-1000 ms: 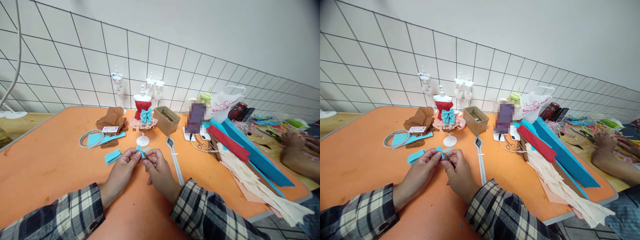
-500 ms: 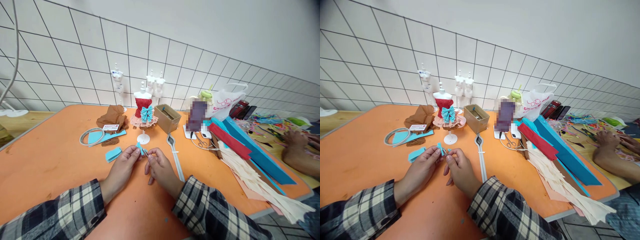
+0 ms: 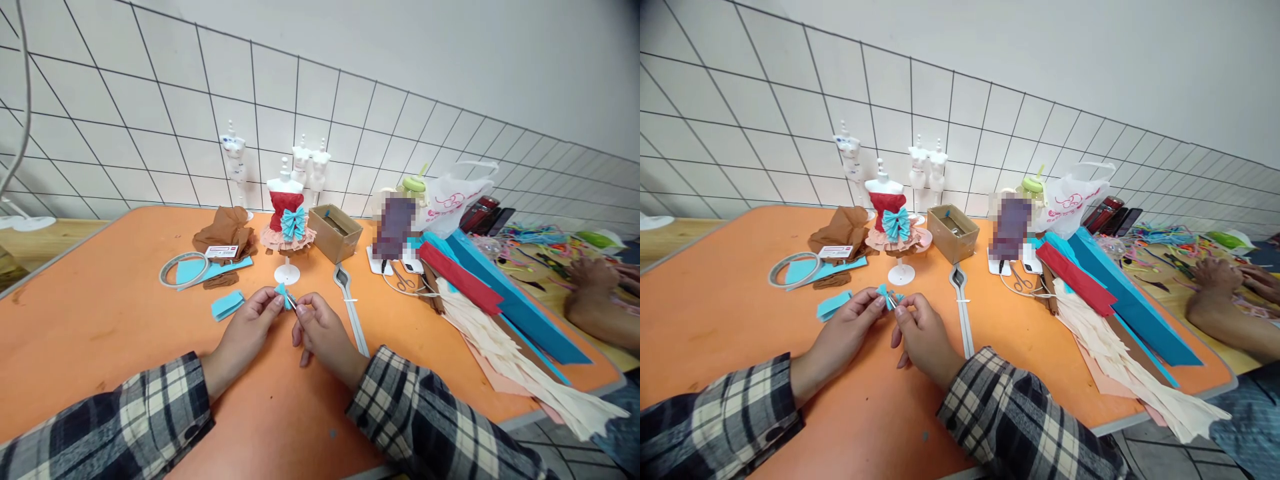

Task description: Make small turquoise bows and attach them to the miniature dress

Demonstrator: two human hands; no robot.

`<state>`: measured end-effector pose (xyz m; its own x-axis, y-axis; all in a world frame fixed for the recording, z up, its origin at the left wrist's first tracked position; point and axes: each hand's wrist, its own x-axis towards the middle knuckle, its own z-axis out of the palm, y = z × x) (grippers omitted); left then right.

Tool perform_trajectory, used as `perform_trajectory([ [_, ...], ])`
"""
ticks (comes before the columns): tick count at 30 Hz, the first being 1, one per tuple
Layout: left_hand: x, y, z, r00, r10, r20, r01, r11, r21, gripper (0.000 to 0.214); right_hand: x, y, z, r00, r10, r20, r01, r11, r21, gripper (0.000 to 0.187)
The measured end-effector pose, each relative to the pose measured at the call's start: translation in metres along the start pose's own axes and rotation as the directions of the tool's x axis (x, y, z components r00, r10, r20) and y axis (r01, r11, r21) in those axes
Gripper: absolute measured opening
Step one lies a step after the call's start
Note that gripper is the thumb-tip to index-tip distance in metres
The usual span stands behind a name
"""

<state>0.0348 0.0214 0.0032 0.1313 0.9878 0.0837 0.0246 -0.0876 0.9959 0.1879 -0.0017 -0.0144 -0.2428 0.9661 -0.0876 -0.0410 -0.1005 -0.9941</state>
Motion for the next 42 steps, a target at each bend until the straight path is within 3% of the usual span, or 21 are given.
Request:
perform_trajectory([
  [20,0.001,-0.008,-0.002,0.997,-0.005,0.073,0.002,0.999,0.038,0.027,0.001,-0.004,0.004,0.999,0.018,-0.051,-0.015,0.999,0.047,0.029],
  [22,0.001,-0.009,-0.003,0.996,-0.020,0.088,0.018,1.000,0.024,0.029,0.004,-0.005,-0.003,0.996,0.005,-0.086,-0.008,1.000,-0.027,0.027],
  [24,0.001,-0.010,-0.004,0.994,-0.037,0.107,0.038,0.999,-0.003,0.030,0.006,-0.006,-0.014,0.990,-0.067,-0.125,0.040,0.977,-0.209,0.025],
  [27,0.001,-0.013,-0.005,0.988,-0.052,0.149,0.062,0.996,-0.061,0.029,0.011,-0.007,-0.032,0.967,-0.216,-0.132,0.111,0.828,-0.549,0.025],
  [30,0.001,-0.018,-0.007,0.982,-0.062,0.180,0.082,0.991,-0.106,0.027,0.015,-0.008,-0.041,0.966,-0.226,-0.124,0.091,0.750,-0.655,0.022],
  [34,0.002,-0.021,-0.010,0.976,-0.086,0.202,0.121,0.978,-0.169,0.023,0.012,-0.013,-0.035,0.964,-0.230,-0.131,0.138,0.859,-0.492,0.031],
  [38,0.003,-0.016,-0.009,0.956,-0.088,0.280,0.127,0.984,-0.122,0.022,0.006,-0.017,-0.025,0.994,-0.110,-0.017,0.105,0.975,-0.196,0.044],
  [42,0.002,-0.009,-0.006,0.952,-0.099,0.291,0.119,0.992,-0.051,0.024,0.007,-0.013,-0.021,0.996,-0.069,-0.059,0.055,0.975,-0.217,0.032],
])
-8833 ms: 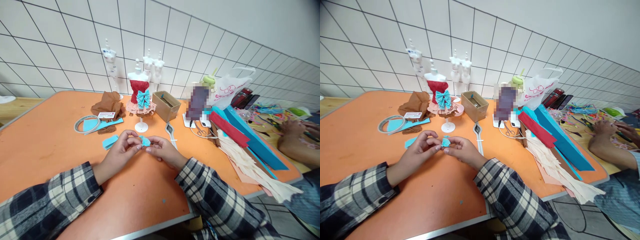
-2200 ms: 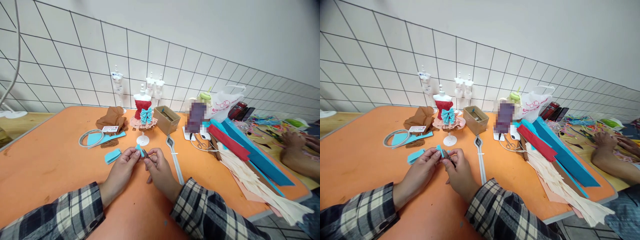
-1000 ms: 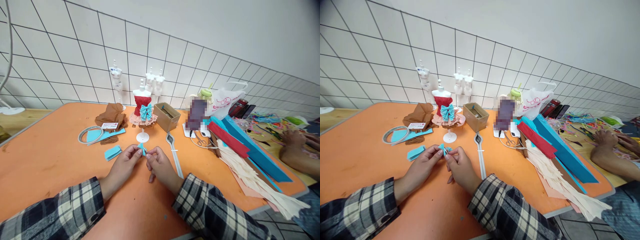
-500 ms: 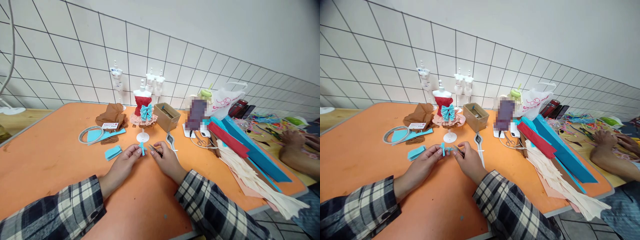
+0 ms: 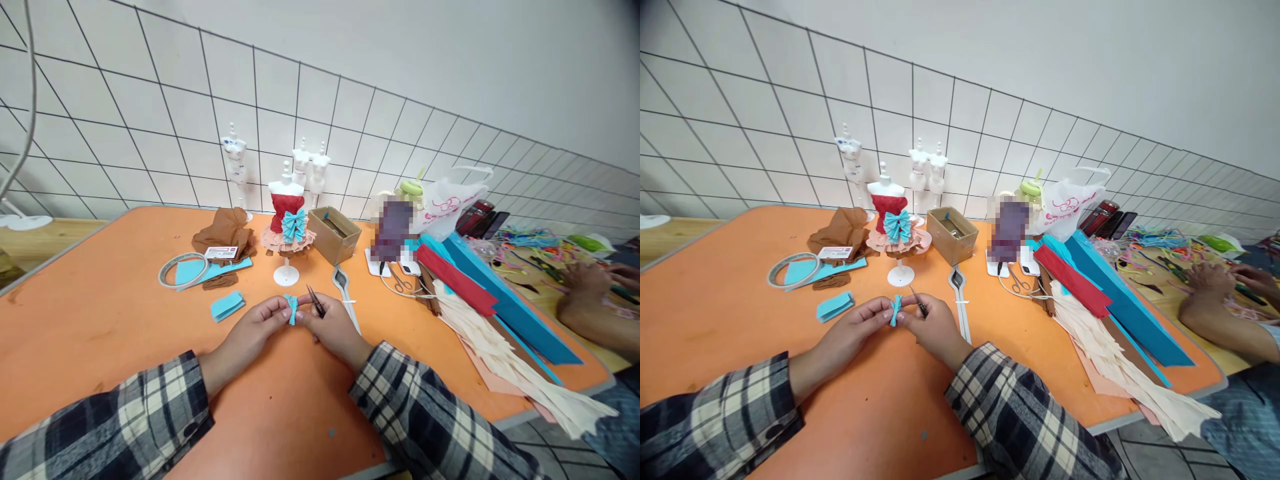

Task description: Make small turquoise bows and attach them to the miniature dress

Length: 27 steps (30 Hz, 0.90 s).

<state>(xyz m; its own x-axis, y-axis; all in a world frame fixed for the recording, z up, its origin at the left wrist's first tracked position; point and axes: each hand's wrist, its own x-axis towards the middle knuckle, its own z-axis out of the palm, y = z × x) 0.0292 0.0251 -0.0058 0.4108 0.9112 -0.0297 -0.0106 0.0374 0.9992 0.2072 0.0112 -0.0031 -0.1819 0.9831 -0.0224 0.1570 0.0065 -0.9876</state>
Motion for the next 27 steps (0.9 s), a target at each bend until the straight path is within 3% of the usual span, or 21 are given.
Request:
perform_trajectory([
  [7,0.000,0.000,-0.001,0.999,0.013,-0.035,-0.011,0.997,0.073,0.024,0.003,0.005,0.000,0.999,0.033,-0.009,-0.033,0.998,-0.045,0.018],
  [11,0.001,-0.001,-0.001,0.999,0.028,-0.027,-0.026,0.997,0.066,0.025,0.006,0.007,-0.007,0.997,-0.018,-0.069,-0.002,0.961,-0.276,0.012],
  [13,0.001,0.001,0.000,0.999,0.032,-0.040,-0.029,0.997,0.076,0.025,0.006,0.007,-0.011,0.991,-0.093,-0.097,0.037,0.883,-0.469,0.013],
  [15,0.000,0.003,0.001,0.997,0.026,-0.079,-0.017,0.994,0.107,0.026,0.004,0.009,-0.013,0.983,-0.163,-0.088,0.071,0.770,-0.635,0.027],
  [17,0.000,0.005,0.001,0.993,0.023,-0.120,-0.005,0.990,0.142,0.027,0.002,0.009,-0.013,0.975,-0.214,-0.053,0.106,0.668,-0.736,0.043],
  [19,0.000,0.005,0.001,0.989,0.029,-0.146,-0.004,0.986,0.167,0.027,0.001,0.009,-0.011,0.963,-0.268,-0.029,0.148,0.615,-0.775,0.044],
  [23,0.000,0.003,0.001,0.985,0.056,-0.164,-0.023,0.981,0.195,0.027,-0.001,0.005,-0.006,0.925,-0.377,-0.036,0.243,0.664,-0.707,0.025],
  [27,0.001,0.002,0.003,0.985,0.080,-0.155,-0.048,0.979,0.198,0.027,-0.005,-0.001,0.002,0.934,-0.355,-0.044,0.253,0.742,-0.620,0.016],
])
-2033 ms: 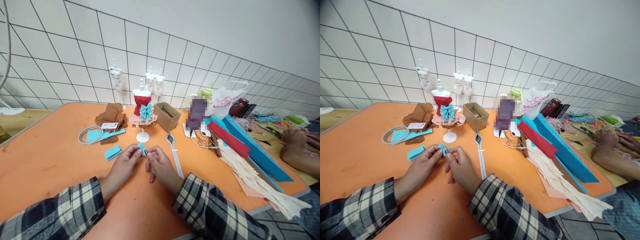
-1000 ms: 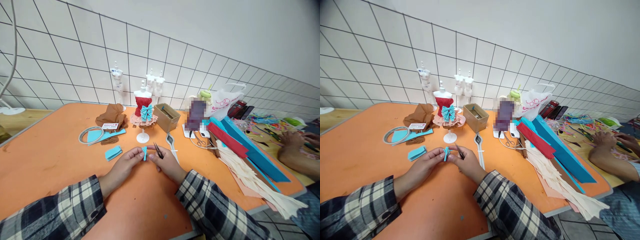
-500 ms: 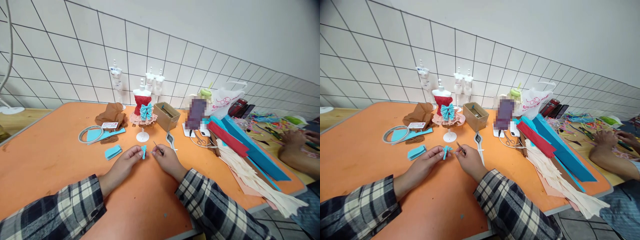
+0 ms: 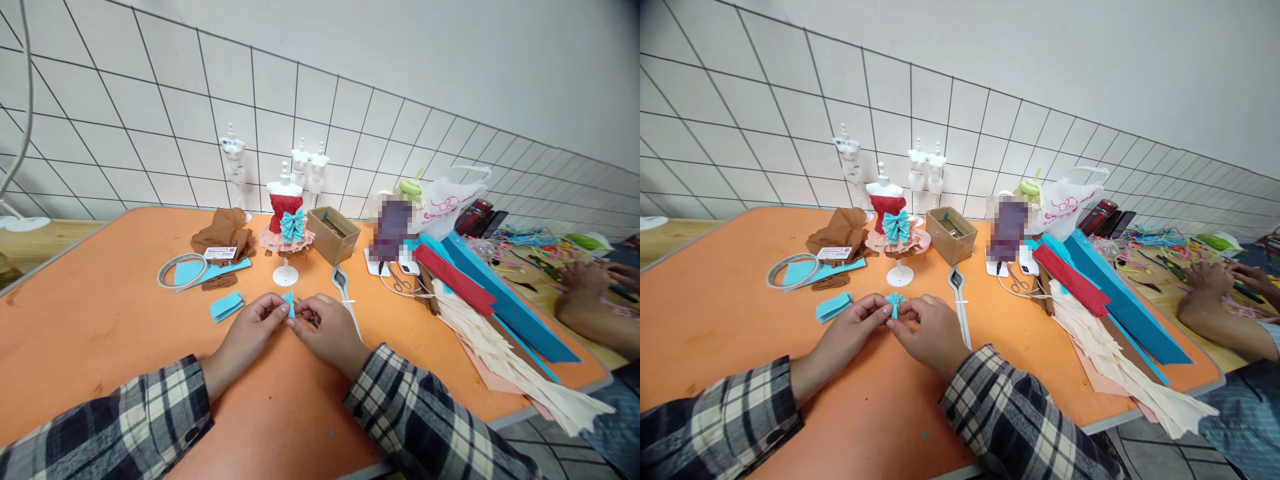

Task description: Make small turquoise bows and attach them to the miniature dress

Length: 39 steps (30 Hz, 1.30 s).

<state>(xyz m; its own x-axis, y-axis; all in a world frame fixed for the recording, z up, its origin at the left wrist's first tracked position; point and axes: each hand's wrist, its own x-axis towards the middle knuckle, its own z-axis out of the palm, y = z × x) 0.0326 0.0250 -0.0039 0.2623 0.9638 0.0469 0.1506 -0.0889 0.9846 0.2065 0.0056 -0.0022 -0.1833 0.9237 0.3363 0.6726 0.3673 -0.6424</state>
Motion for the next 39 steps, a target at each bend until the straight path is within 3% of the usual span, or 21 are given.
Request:
perform_trajectory([
  [6,-0.002,0.001,0.001,0.999,-0.003,0.035,0.005,0.999,-0.054,0.031,0.001,0.005,0.003,0.997,0.071,-0.010,-0.068,0.987,0.145,0.008],
  [10,-0.003,0.003,0.002,0.999,0.009,0.052,-0.006,0.998,-0.058,0.038,0.003,0.011,0.007,0.980,0.188,0.062,-0.198,0.904,0.380,0.014],
  [14,-0.002,0.005,0.003,0.999,-0.005,0.043,0.003,1.000,0.030,0.029,0.003,0.011,0.009,0.970,0.186,0.159,-0.242,0.827,0.508,0.017],
  [19,0.000,-0.001,-0.001,0.998,0.005,0.058,-0.008,0.999,0.041,0.030,0.002,0.009,0.006,0.971,0.139,0.195,-0.220,0.837,0.500,0.018],
  [25,-0.001,-0.003,-0.002,0.999,0.025,0.047,-0.024,0.999,-0.028,0.028,0.005,0.014,0.007,0.966,0.188,0.177,-0.254,0.814,0.522,0.018],
  [29,-0.001,0.003,0.001,1.000,0.001,0.023,0.001,0.998,-0.069,0.035,0.004,0.017,0.008,0.980,0.158,0.120,-0.192,0.904,0.382,0.018],
  [33,0.000,0.004,0.002,0.999,-0.023,0.049,0.023,1.000,0.002,0.031,0.003,0.013,0.005,0.991,0.081,0.104,-0.104,0.967,0.233,0.020],
  [39,0.001,0.001,0.001,1.000,-0.019,0.006,0.019,0.998,0.056,0.029,0.004,0.007,0.003,0.977,0.177,0.117,-0.207,0.916,0.343,0.017],
])
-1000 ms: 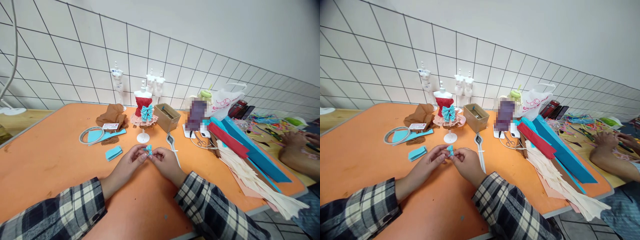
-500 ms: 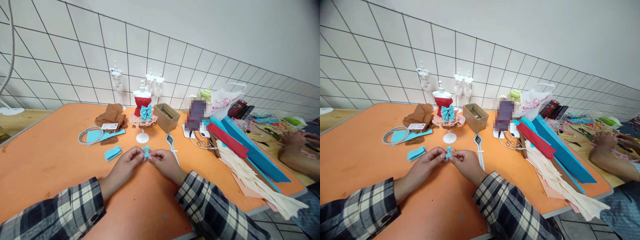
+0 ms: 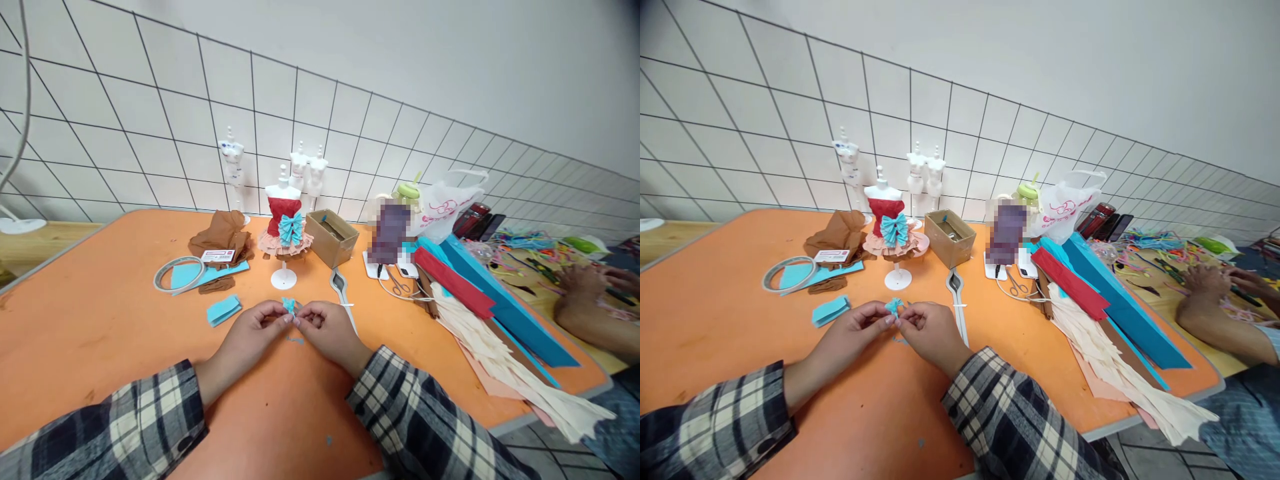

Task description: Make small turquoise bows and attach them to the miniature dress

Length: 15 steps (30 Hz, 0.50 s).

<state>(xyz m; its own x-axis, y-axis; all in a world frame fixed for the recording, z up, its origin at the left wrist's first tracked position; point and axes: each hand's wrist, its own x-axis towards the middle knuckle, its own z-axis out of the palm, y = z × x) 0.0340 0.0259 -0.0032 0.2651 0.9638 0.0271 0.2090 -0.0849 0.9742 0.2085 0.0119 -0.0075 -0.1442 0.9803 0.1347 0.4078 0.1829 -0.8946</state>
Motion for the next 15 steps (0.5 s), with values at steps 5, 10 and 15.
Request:
perform_trajectory([
  [5,-0.0014,0.0028,0.0002,0.997,0.004,0.071,0.000,0.998,-0.064,0.028,0.0002,0.0021,-0.0038,0.991,0.091,0.098,-0.109,0.976,0.189,0.020],
  [10,-0.0031,0.0051,-0.0006,0.994,-0.017,0.109,0.018,1.000,-0.011,0.030,-0.0004,0.0007,-0.0068,0.996,-0.065,0.064,0.068,0.997,-0.034,0.021],
  [15,-0.0027,0.0005,-0.0008,0.994,0.005,0.113,-0.006,1.000,0.010,0.029,0.0007,0.0000,-0.0037,0.997,-0.083,-0.007,0.083,0.996,-0.021,0.018],
])
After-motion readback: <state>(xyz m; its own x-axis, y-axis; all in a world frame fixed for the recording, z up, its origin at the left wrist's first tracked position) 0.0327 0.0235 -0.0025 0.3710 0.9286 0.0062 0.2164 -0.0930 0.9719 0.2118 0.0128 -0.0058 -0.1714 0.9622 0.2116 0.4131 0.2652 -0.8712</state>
